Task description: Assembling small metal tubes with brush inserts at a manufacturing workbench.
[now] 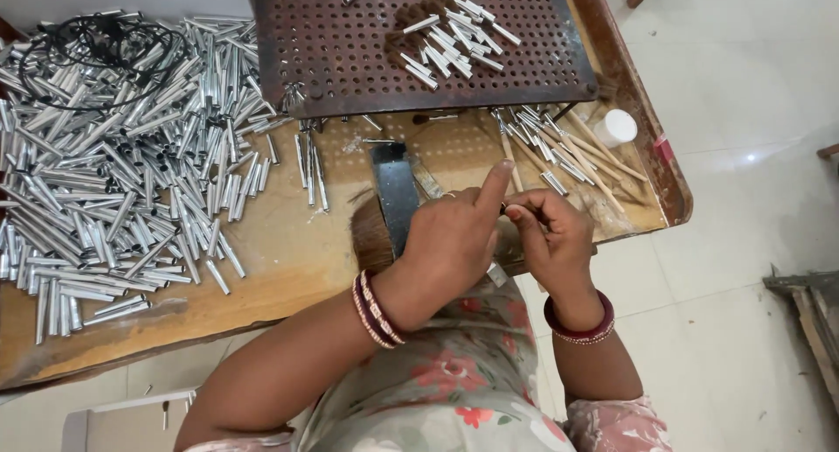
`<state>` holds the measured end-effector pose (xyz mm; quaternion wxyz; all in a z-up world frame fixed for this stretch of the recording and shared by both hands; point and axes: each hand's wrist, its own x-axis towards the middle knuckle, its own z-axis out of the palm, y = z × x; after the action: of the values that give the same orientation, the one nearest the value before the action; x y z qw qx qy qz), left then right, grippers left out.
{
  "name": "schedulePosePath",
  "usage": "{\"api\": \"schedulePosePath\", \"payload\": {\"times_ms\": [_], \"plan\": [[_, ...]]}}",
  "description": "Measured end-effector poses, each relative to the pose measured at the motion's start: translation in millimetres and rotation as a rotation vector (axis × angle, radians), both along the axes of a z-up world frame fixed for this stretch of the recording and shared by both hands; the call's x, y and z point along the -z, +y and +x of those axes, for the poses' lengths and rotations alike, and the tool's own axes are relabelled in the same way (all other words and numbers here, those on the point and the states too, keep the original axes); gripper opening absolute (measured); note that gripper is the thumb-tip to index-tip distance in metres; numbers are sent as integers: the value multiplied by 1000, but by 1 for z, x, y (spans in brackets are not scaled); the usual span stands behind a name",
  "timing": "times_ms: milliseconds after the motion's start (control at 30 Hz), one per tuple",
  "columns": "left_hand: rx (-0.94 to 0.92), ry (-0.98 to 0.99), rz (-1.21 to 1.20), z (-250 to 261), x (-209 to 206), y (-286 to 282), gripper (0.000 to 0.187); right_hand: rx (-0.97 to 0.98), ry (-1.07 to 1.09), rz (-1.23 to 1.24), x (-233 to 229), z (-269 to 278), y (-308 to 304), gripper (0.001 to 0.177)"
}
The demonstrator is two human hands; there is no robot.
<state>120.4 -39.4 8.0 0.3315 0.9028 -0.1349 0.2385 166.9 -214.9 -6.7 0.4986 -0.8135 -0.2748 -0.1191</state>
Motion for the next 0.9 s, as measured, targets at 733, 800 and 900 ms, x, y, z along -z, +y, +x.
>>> {"api": "schedulePosePath", "payload": {"times_ms": [733,800,900], "plan": [[24,-111,-165,-60,-49,33,77,43,-582,-587,-14,-18,-14,85],[-13,-131,-212,-72,-50,39,67,52,-593,-594,-14,-18,-8,77],[-81,-268,-269,-84,-45,48,57,49,-502,-439,-11,-9,-5,67]]}}
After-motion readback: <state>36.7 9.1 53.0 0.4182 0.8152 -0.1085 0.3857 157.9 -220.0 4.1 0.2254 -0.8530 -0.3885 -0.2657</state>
